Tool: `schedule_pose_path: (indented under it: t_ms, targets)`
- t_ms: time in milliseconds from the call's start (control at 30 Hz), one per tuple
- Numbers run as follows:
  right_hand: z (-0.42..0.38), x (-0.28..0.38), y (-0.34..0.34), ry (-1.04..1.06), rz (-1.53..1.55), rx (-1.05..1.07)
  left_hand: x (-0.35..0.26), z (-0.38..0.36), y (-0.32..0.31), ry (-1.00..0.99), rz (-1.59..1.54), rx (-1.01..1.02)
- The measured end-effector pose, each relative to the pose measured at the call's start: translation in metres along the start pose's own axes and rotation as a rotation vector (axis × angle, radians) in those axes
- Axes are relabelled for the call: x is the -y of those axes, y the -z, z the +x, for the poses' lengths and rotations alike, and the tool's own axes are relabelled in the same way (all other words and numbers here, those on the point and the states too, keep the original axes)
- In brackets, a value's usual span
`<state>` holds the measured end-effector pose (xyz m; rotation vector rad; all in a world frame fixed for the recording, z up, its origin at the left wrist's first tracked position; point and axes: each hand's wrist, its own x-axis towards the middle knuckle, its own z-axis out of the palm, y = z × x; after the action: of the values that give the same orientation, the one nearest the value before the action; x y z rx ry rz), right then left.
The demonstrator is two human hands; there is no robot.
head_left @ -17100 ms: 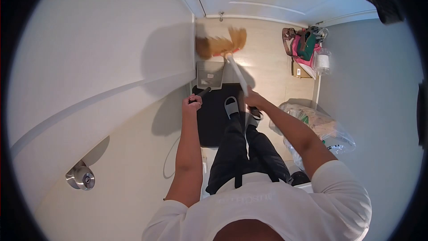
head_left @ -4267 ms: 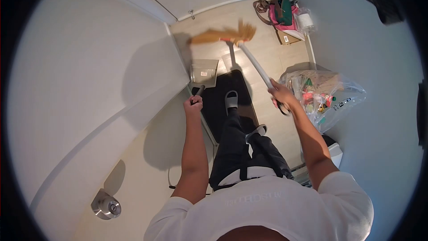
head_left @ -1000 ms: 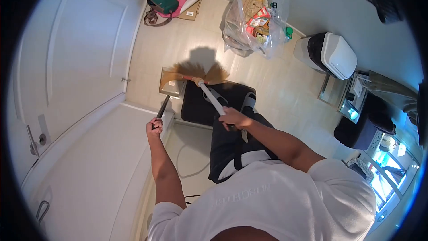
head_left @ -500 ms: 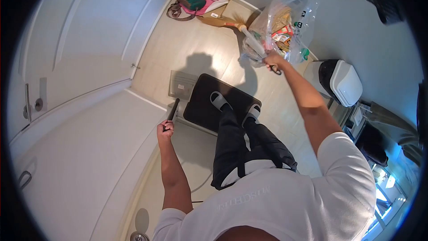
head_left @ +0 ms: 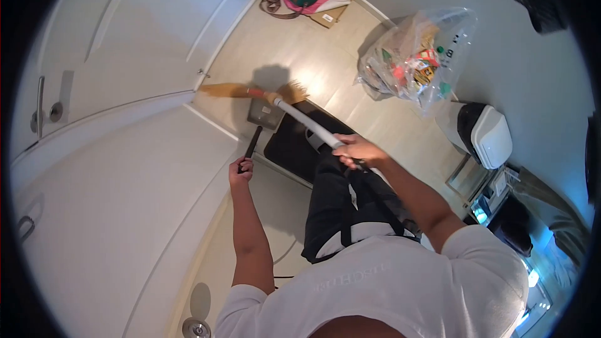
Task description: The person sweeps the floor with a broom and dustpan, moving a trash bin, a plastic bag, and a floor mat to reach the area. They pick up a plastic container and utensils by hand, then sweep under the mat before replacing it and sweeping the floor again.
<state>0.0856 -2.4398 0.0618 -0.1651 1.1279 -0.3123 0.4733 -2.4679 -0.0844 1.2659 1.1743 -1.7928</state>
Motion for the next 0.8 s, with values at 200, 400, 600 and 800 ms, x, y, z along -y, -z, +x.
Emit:
schedule_pose_path:
  t_ms: [200,400,600,800]
  targets:
    - [0.019,0.079,0.021,0.267,-0.546,-0.28,-0.01,0.005,0.042,0.09,-0.233,0.112]
    - [0.2,0.134,-0.021,0.217,-0.647,-0.38,-0.004,-0.006,0.059,0.091,-0.547,0.14]
    - [0.173,0.009,-0.004,0.271,-1.388,-0.482,-0.008,0.023,0.053,0.105,-0.785,0.145]
    - [0.04,0.01,0.028,0.01,-0.59,-0.165,-0.01,0.025,0.046,0.021,-0.688,0.061]
